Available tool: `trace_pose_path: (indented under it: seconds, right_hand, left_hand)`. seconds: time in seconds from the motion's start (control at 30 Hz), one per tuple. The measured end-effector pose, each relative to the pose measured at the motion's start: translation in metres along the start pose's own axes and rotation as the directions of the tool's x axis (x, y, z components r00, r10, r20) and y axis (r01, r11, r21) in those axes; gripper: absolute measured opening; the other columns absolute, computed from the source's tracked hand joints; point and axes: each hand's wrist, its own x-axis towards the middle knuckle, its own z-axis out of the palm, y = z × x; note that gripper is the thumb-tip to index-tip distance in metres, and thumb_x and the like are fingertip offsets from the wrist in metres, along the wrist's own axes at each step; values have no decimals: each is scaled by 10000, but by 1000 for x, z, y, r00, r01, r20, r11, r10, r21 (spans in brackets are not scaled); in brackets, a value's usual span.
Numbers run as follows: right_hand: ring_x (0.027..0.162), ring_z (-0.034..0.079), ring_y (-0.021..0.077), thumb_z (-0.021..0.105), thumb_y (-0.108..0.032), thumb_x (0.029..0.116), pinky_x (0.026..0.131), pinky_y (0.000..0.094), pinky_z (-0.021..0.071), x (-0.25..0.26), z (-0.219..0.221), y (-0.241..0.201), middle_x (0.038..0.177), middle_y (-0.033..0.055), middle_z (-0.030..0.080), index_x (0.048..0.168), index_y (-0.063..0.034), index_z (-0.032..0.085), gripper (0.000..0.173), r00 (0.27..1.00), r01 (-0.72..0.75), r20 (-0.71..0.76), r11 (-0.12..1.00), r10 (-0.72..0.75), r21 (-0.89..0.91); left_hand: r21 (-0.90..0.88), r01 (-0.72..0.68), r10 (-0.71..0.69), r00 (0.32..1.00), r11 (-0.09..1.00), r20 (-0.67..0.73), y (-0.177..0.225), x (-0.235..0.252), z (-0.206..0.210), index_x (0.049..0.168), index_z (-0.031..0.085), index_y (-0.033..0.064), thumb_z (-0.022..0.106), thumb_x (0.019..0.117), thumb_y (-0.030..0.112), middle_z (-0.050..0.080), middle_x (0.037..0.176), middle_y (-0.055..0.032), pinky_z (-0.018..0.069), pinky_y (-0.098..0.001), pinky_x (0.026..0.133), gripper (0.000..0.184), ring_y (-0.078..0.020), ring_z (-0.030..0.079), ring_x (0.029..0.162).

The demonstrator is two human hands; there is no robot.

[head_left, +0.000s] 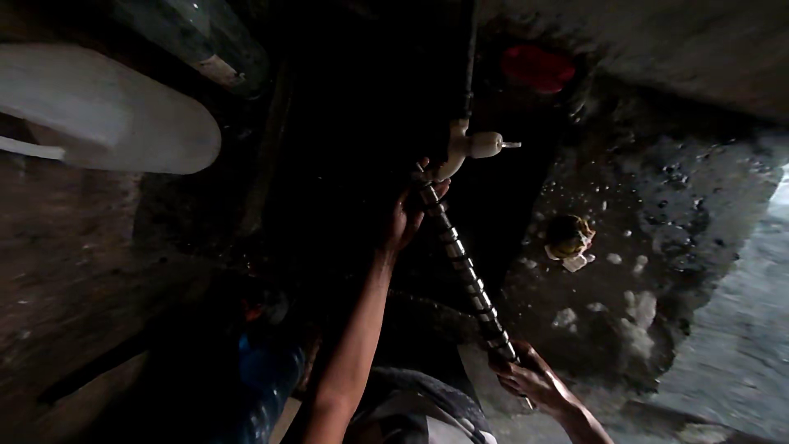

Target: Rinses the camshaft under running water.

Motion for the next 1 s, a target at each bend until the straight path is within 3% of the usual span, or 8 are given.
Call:
trace_pose_path:
  seconds: [0.07,0.17,0.3,0.37,0.47,0.67,0.8,1.0]
  right_hand:
    - [437,516,34,844,-280,759,409,207,448,-1,-5,2,603,-52,619,881,-164,668,243,997,31,-70,994,-39,-107]
    - [456,544,35,796,-311,746,426,217,480,-1,-10,-4,628,-77,629,938,-150,655,288,984,26,-161,953,-78,-302]
    - [459,539,32,791,-317,774,428,210,472,-2,-17,-9,634,-73,627,966,-148,672,283,987,27,-137,940,-79,-341]
    - [451,531,24,782,-295,766,427,199,464,-5,-15,-15,625,-81,623,964,-148,663,274,987,10,-148,938,-65,-348]
    - [434,516,35,822,-370,730,414,213,459,-4,-20,-17,602,-80,603,933,-156,654,339,986,-24,-162,940,-34,-341]
    - [415,501,34,847,-370,726,395,208,439,-10,-26,-23,577,-76,592,900,-192,638,325,996,-46,-84,968,26,-247]
    - [421,496,20,877,-479,698,399,196,429,-10,-26,-25,577,-80,589,881,-207,657,395,998,-23,-62,970,8,-241]
    - [448,529,56,831,-393,733,421,230,467,0,-32,-19,612,-58,605,922,-154,652,353,986,10,-154,949,-61,-315]
  left_hand:
    - [145,22,-30,998,989,54,4,-2,-12,1501,415,58,363,1092,300,600,1357,-186,563,-424,981,479,-285,676,1125]
    - [308,99,-74,993,946,-91,22,-11,7,1424,478,62,334,1088,184,679,1202,-161,618,-367,825,385,-259,722,973]
    - [472,122,-91,992,873,-88,29,-18,-14,1397,477,-23,315,1090,118,689,1176,-180,610,-357,816,374,-250,721,953]
    - [565,108,-116,993,818,-21,31,-18,-33,1397,492,-11,325,1079,173,683,1220,-155,599,-355,834,404,-234,712,982]
    - [608,115,-155,988,786,14,48,-10,-35,1370,556,45,405,1077,277,693,1237,-126,610,-392,905,403,-235,720,1031]
    - [656,181,-158,983,733,-96,61,6,-17,1293,599,-11,536,1026,61,707,1158,-87,605,-352,859,283,-181,706,1000]
    - [594,167,-177,983,787,-42,59,14,-13,1248,584,-37,528,976,-18,713,1135,-132,630,-408,841,278,-250,720,1017]
    - [590,75,-132,990,804,55,42,27,-32,1258,592,-10,515,1002,149,721,1134,-125,640,-407,824,311,-235,731,981]
